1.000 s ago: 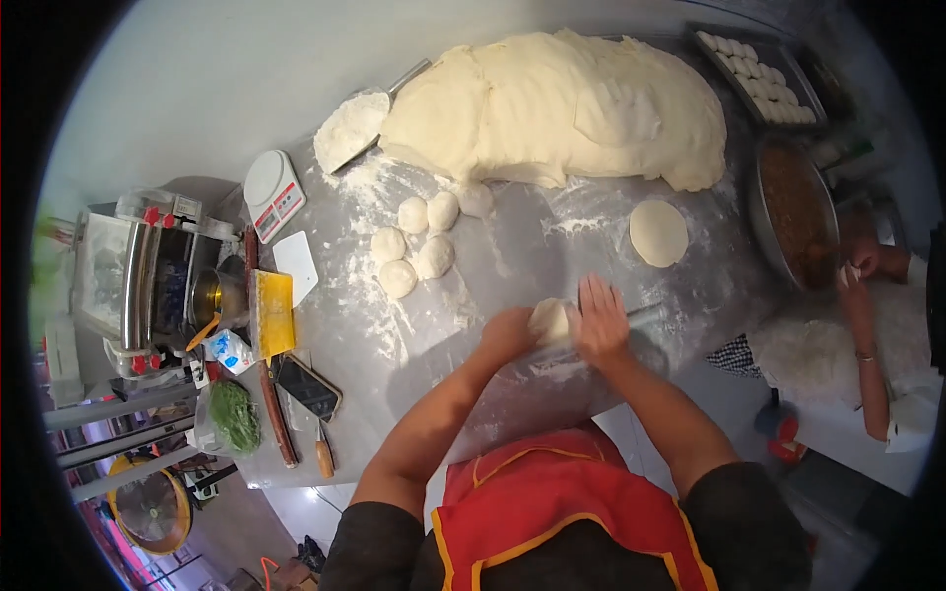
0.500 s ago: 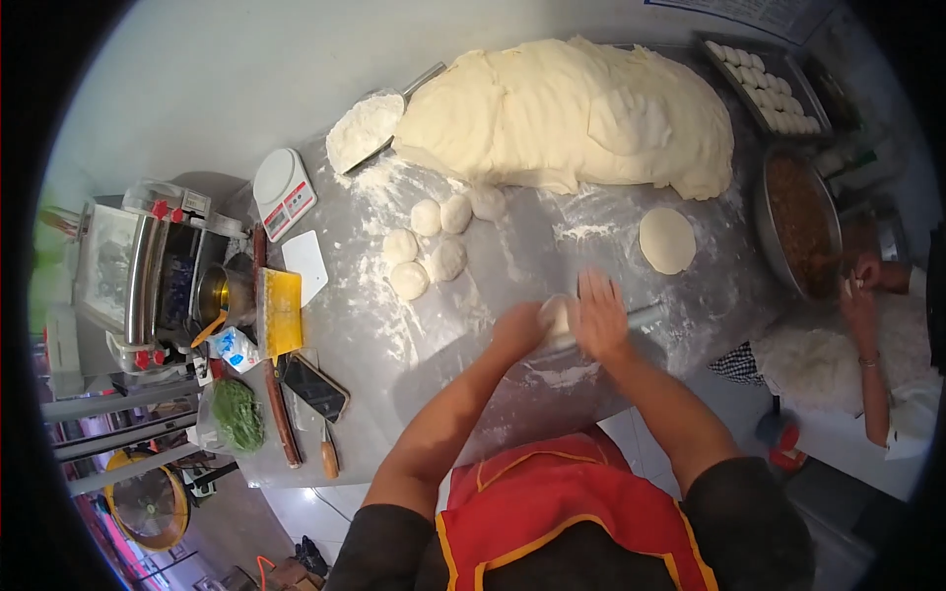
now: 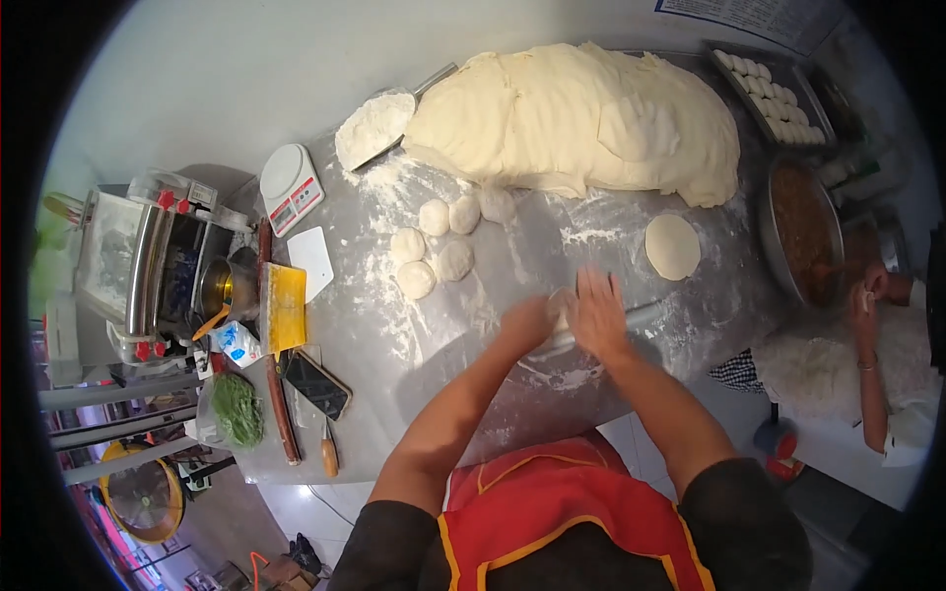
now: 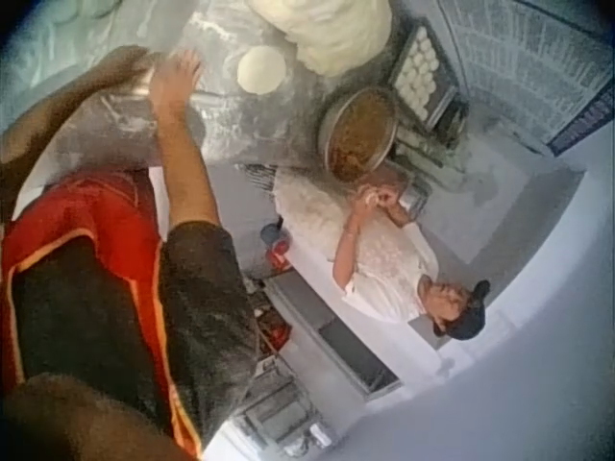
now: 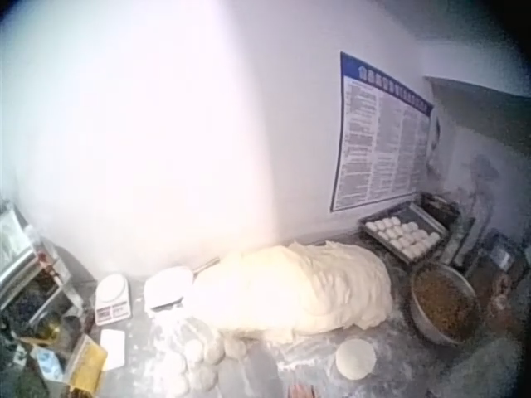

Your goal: The recorder uses a rolling pin to flatten small portions of dough into wrappers, then portions out larger sections of dough using a scraper.

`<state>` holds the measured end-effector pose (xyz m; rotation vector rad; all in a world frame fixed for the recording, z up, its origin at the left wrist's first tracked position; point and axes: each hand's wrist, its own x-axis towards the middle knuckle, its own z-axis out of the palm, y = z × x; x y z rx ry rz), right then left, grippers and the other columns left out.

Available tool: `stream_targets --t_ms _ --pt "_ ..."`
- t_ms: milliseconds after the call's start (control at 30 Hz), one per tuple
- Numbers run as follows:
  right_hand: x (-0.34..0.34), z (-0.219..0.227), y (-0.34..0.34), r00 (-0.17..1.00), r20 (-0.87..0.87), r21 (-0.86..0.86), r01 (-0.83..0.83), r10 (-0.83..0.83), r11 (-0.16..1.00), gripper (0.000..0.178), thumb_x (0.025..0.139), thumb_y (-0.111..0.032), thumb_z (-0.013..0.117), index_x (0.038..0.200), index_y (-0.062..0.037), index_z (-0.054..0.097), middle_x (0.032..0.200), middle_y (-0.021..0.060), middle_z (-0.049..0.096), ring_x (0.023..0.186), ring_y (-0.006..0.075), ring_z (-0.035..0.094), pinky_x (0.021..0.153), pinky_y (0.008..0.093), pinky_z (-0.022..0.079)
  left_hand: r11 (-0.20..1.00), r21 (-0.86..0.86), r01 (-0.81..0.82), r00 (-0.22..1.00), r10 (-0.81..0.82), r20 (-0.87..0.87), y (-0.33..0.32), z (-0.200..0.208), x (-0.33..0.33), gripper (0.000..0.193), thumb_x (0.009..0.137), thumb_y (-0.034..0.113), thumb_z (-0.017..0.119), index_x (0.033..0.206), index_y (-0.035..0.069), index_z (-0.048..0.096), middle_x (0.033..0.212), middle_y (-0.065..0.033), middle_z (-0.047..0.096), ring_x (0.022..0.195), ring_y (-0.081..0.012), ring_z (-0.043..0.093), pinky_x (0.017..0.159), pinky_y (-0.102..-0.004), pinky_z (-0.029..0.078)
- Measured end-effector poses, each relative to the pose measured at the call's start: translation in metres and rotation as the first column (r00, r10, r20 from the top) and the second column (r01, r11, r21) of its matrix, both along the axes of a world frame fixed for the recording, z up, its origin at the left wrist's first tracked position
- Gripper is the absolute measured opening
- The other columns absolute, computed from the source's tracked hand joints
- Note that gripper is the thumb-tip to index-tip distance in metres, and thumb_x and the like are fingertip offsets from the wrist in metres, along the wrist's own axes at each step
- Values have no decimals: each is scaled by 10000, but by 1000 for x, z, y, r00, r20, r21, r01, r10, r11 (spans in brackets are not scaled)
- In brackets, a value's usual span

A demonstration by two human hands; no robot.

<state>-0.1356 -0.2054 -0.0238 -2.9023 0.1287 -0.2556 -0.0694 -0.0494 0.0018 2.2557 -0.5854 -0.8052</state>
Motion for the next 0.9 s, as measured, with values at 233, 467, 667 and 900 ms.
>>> stream_targets --t_ms 233,467,667,900 --pt "-74 7 5 990 -66 54 -120 123 991 560 923 -262 525 1374 44 396 1443 220 392 1357 323 360 1110 482 268 993 64 -98 980 85 181 11 -29 8 386 827 280 617 1154 76 635 1010 -195 674 969 -387 623 848 -458 489" --pt "-19 3 -2 998 62 24 -34 33 999 586 905 -273 560 1373 40 398 1433 246 386 1356 341 355 1110 502 262 992 92 88 995 -91 29 15 -2 -2 372 845 295 599 1159 100 648 1069 -193 661 1001 -388 611 877 -458 481" --pt "-8 -5 7 994 104 26 -44 41 999 589 877 -269 601 1339 56 431 1429 249 392 1365 341 342 1111 485 269 974 192 116 984 -139 109 -2 12 12 332 851 294 602 1092 78 674 977 -196 680 954 -381 630 829 -462 492" --pt "-71 9 3 985 98 52 -148 142 988 608 860 -263 606 1344 54 419 1419 254 391 1348 357 354 1112 498 258 995 -97 -10 995 -1 -105 45 -15 -14 290 859 323 576 1022 115 696 966 -177 684 941 -371 638 814 -466 497"
